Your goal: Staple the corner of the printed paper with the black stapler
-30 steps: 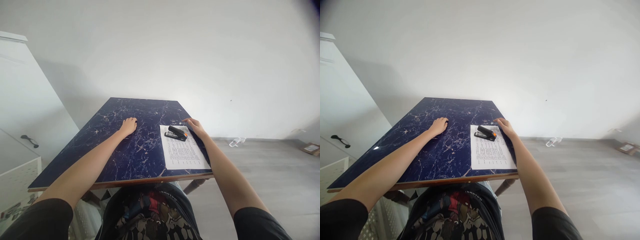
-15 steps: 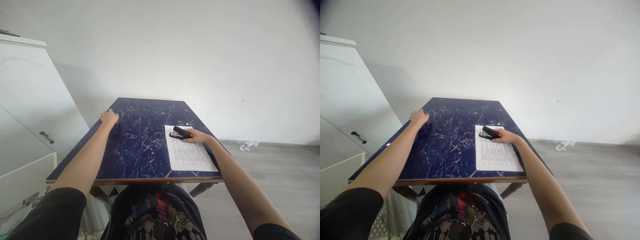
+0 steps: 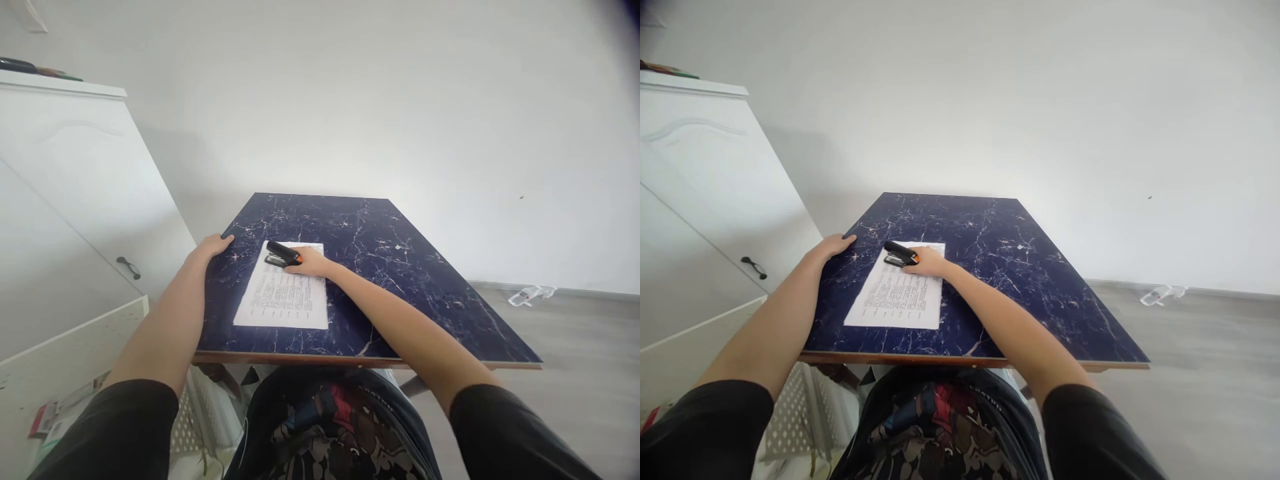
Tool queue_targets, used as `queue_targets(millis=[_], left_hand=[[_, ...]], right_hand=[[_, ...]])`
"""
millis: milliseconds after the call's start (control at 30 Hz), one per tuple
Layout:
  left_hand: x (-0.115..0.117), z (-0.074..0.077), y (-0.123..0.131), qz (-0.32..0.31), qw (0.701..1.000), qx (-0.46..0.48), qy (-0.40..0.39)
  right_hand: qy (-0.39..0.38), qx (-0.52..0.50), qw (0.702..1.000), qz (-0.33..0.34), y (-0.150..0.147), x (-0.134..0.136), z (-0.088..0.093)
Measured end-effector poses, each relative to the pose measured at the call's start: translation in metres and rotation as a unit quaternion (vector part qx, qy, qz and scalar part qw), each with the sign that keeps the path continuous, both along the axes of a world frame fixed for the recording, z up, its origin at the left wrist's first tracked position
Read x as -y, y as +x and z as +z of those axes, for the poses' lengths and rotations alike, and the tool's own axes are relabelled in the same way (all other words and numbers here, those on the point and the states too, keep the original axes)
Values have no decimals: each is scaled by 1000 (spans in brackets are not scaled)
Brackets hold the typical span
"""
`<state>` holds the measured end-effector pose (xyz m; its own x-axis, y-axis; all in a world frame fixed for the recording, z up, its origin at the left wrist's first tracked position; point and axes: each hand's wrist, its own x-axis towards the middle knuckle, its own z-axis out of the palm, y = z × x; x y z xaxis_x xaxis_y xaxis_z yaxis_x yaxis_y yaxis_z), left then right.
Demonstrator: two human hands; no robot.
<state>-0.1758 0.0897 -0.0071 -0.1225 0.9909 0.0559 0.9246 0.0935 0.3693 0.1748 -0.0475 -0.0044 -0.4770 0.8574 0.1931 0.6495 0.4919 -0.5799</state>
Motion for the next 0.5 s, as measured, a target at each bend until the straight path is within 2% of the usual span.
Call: queue_targets(millis=[133, 267, 333, 367, 433, 500], left_hand=[[-1, -1, -16, -39, 998, 4, -54], [-11, -9, -17, -36, 998, -22, -57], [-18, -13, -16, -37, 997, -30, -59], [-20, -15, -15, -37, 997, -31, -60], [-24, -17, -15, -30, 997, -26, -61], [-25, -18, -14, -17, 998, -16, -62]], right_hand=[[-2, -2, 999, 46, -59, -18, 3], [-4, -2, 997, 73, -83, -19, 3], [13, -32, 995, 91, -75, -21, 8], [32, -54, 995, 76, -65, -23, 11], [80, -95, 992, -4, -30, -28, 19], [109, -111, 981, -113, 20, -32, 24]])
